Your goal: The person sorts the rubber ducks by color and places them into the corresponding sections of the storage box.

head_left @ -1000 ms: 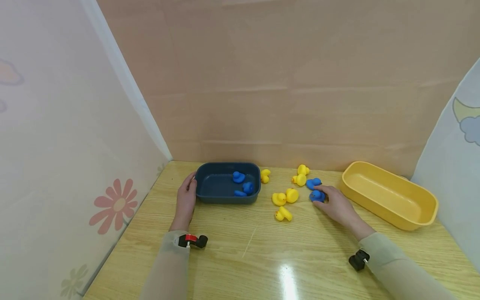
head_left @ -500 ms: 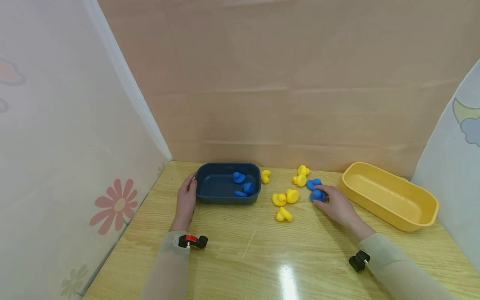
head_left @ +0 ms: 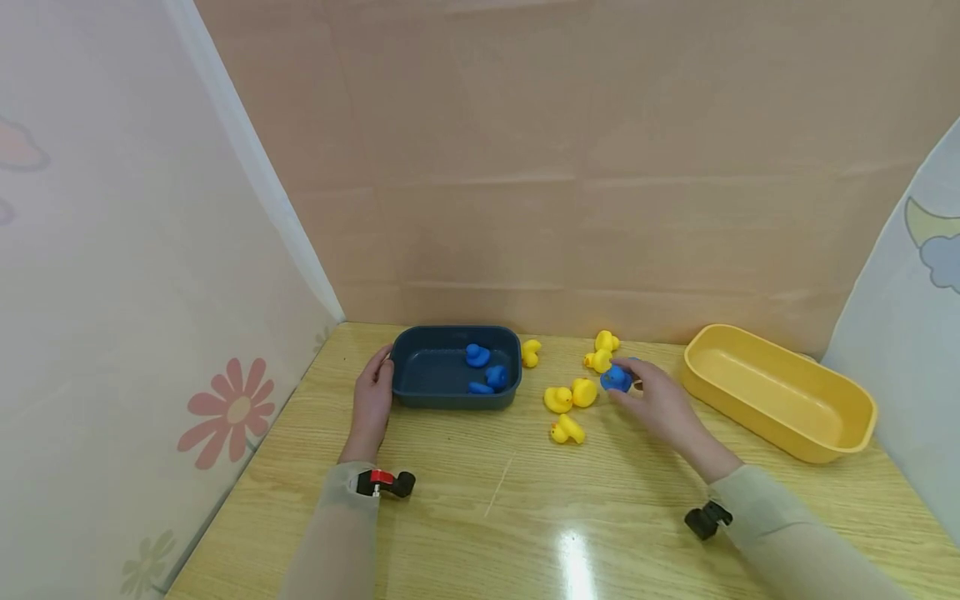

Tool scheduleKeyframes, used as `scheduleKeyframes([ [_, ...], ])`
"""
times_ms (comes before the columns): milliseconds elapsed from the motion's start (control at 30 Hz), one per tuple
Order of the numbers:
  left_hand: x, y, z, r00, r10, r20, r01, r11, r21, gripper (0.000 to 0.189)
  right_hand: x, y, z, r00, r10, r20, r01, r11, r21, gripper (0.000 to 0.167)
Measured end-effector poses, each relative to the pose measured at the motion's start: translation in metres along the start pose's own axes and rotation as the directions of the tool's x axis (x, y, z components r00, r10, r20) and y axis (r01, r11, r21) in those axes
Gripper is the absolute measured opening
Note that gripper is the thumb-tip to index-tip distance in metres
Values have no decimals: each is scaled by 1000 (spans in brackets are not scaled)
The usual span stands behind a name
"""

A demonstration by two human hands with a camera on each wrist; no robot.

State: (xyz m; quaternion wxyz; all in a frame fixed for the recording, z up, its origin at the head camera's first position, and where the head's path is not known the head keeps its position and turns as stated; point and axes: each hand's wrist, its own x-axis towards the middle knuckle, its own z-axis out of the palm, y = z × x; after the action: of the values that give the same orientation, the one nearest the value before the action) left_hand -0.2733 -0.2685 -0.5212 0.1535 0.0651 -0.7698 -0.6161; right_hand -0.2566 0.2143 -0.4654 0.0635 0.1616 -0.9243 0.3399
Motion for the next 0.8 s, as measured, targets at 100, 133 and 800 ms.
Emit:
scheduleKeyframes([
  [100,0,-1,0,1000,-7,-1,7,1000,5,46,1,-12,0,1000,-3,5,3,1000,8,53],
  [133,0,-1,0,1000,-10,-1,10,1000,4,46,2,-16,1,1000,-4,7,4,1000,11,52],
  [800,0,1,0,1000,-14,3,14,1000,-16,45,12,-61,16,995,-98,17,97,993,64,46],
])
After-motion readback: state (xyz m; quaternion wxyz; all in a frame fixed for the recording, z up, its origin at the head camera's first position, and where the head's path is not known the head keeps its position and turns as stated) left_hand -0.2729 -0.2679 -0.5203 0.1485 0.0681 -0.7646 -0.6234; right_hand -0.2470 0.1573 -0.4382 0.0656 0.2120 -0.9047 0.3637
